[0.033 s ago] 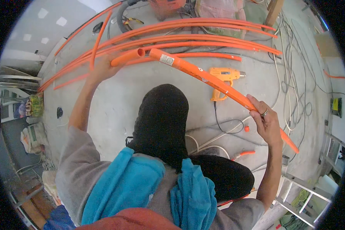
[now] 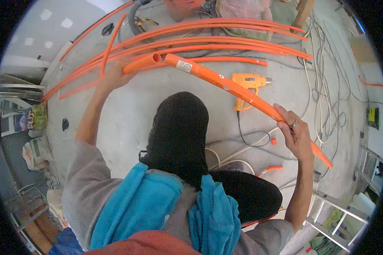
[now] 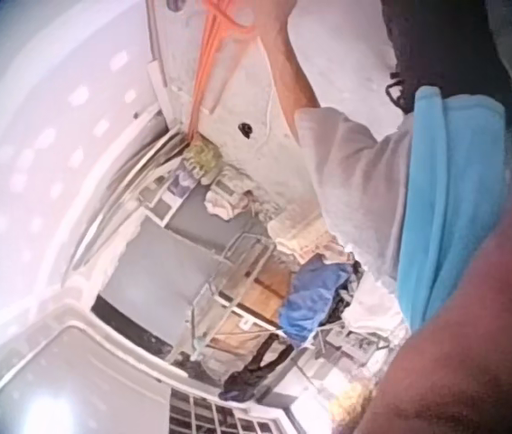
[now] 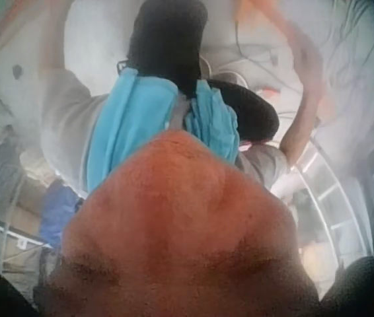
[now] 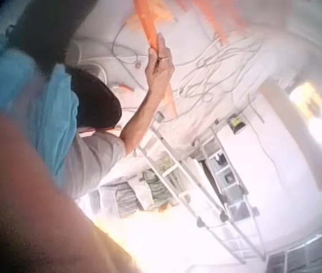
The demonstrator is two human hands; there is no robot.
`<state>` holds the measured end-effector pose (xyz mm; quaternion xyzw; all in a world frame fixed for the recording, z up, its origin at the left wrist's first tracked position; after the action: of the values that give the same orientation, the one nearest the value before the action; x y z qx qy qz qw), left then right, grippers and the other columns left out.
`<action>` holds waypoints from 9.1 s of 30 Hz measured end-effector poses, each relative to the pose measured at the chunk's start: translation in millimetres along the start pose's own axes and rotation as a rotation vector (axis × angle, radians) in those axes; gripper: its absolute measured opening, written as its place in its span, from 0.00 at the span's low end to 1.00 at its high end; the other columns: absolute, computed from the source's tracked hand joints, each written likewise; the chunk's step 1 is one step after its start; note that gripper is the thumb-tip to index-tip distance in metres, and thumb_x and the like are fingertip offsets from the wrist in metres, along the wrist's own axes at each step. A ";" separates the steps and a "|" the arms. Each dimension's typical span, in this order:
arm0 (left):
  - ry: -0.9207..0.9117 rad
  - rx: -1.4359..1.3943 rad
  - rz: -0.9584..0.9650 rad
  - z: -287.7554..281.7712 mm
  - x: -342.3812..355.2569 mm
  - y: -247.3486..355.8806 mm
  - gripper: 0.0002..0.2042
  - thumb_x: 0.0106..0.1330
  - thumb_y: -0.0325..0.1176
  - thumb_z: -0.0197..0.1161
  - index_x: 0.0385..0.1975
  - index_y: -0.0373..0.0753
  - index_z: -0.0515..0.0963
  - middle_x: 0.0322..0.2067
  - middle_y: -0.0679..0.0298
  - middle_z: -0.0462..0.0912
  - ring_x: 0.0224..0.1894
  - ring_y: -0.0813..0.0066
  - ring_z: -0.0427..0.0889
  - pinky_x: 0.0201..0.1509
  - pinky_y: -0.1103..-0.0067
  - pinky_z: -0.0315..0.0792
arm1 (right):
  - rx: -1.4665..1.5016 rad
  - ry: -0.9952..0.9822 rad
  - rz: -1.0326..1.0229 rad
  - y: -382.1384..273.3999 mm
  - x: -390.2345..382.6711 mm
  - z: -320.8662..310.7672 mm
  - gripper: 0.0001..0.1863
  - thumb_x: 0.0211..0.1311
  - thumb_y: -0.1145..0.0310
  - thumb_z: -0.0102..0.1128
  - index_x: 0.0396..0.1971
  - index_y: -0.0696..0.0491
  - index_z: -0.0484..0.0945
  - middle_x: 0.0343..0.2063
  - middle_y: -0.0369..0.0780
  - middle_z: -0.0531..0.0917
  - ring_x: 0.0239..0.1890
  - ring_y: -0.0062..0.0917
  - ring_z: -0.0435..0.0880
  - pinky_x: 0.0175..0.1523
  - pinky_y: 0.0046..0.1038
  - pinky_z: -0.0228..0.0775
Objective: The person bends a piece of orange conduit by heating it with a heat gun and then manually applying pressure until it retains a curved shape.
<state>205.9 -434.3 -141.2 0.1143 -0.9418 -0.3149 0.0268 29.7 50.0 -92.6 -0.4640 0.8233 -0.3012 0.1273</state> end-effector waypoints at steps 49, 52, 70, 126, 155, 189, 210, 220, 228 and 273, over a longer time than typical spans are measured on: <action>-0.030 0.429 0.223 -28.3 23.7 1.0 0.08 0.53 0.27 0.66 0.33 0.37 0.82 0.23 0.51 0.80 0.29 0.49 0.79 0.35 0.62 0.73 | 0.089 -0.304 0.071 7.7 42.1 -0.7 0.25 0.75 0.58 0.58 0.66 0.51 0.76 0.24 0.38 0.74 0.27 0.22 0.71 0.35 0.29 0.66; -0.065 0.439 0.225 -27.7 25.2 6.6 0.07 0.53 0.27 0.66 0.33 0.38 0.83 0.22 0.51 0.79 0.28 0.50 0.79 0.35 0.62 0.73 | 0.195 -0.486 0.317 21.6 34.4 9.6 0.25 0.74 0.55 0.58 0.65 0.51 0.77 0.24 0.37 0.76 0.28 0.21 0.72 0.37 0.28 0.66; -0.131 0.386 0.284 -9.1 23.0 5.9 0.08 0.54 0.29 0.68 0.34 0.37 0.84 0.26 0.54 0.84 0.30 0.54 0.82 0.37 0.64 0.74 | -0.352 -0.069 -0.129 -15.8 46.7 -23.6 0.25 0.66 0.64 0.65 0.64 0.42 0.79 0.30 0.40 0.82 0.25 0.28 0.78 0.31 0.32 0.72; -0.222 0.347 0.305 12.7 17.5 -6.4 0.06 0.56 0.30 0.67 0.31 0.37 0.83 0.21 0.53 0.80 0.26 0.52 0.79 0.33 0.63 0.72 | 0.060 -0.289 0.111 16.3 26.5 15.3 0.23 0.74 0.58 0.58 0.63 0.53 0.79 0.22 0.37 0.72 0.21 0.21 0.66 0.29 0.27 0.62; -0.237 0.372 0.257 12.9 21.3 -3.6 0.06 0.58 0.31 0.68 0.29 0.37 0.80 0.22 0.52 0.80 0.28 0.51 0.80 0.34 0.62 0.72 | 0.372 -0.611 0.512 17.4 30.6 16.4 0.27 0.80 0.51 0.48 0.64 0.55 0.77 0.15 0.28 0.65 0.17 0.13 0.62 0.23 0.22 0.57; 0.004 0.351 0.257 -30.7 23.9 15.2 0.12 0.54 0.27 0.70 0.38 0.41 0.84 0.26 0.55 0.83 0.30 0.53 0.82 0.37 0.65 0.76 | 0.257 -0.466 0.415 4.5 69.5 -5.9 0.25 0.77 0.52 0.55 0.61 0.55 0.80 0.18 0.29 0.73 0.20 0.14 0.64 0.27 0.21 0.62; -0.054 0.314 0.212 -35.4 19.3 20.2 0.09 0.57 0.30 0.69 0.37 0.37 0.83 0.26 0.53 0.82 0.30 0.53 0.81 0.37 0.66 0.74 | -0.307 -0.079 -0.054 -32.7 70.7 -24.1 0.27 0.63 0.65 0.69 0.64 0.44 0.79 0.24 0.40 0.76 0.23 0.27 0.74 0.31 0.29 0.68; -0.121 0.282 0.129 -40.0 13.5 25.1 0.09 0.58 0.30 0.69 0.37 0.37 0.83 0.26 0.52 0.82 0.30 0.51 0.81 0.38 0.64 0.74 | -0.672 0.093 -0.314 -72.6 75.3 -39.1 0.30 0.59 0.67 0.70 0.64 0.40 0.78 0.32 0.38 0.82 0.29 0.29 0.81 0.33 0.32 0.75; -0.072 0.306 0.175 -20.9 4.0 24.8 0.07 0.59 0.32 0.70 0.35 0.38 0.83 0.25 0.53 0.82 0.30 0.51 0.81 0.37 0.63 0.74 | -0.298 -0.195 -0.075 -94.3 99.7 1.5 0.29 0.66 0.68 0.64 0.68 0.43 0.74 0.36 0.43 0.80 0.33 0.36 0.81 0.40 0.35 0.74; -0.246 0.251 0.141 14.8 -4.1 -7.0 0.06 0.57 0.31 0.68 0.31 0.38 0.82 0.23 0.52 0.81 0.30 0.51 0.81 0.37 0.62 0.74 | -0.524 -0.091 -0.461 -94.6 115.8 39.2 0.39 0.55 0.79 0.65 0.66 0.30 0.76 0.37 0.36 0.84 0.29 0.28 0.82 0.31 0.30 0.77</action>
<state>209.5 -430.1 -157.2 0.0110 -0.9756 -0.2038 -0.0810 51.7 -98.9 -57.3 -0.6675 0.7397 -0.0794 -0.0312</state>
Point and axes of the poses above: each hand's wrist, its own x-axis towards the middle knuckle, its own z-axis out of the palm, y = z × x, the point moved 9 cm from there along x, towards the middle knuckle
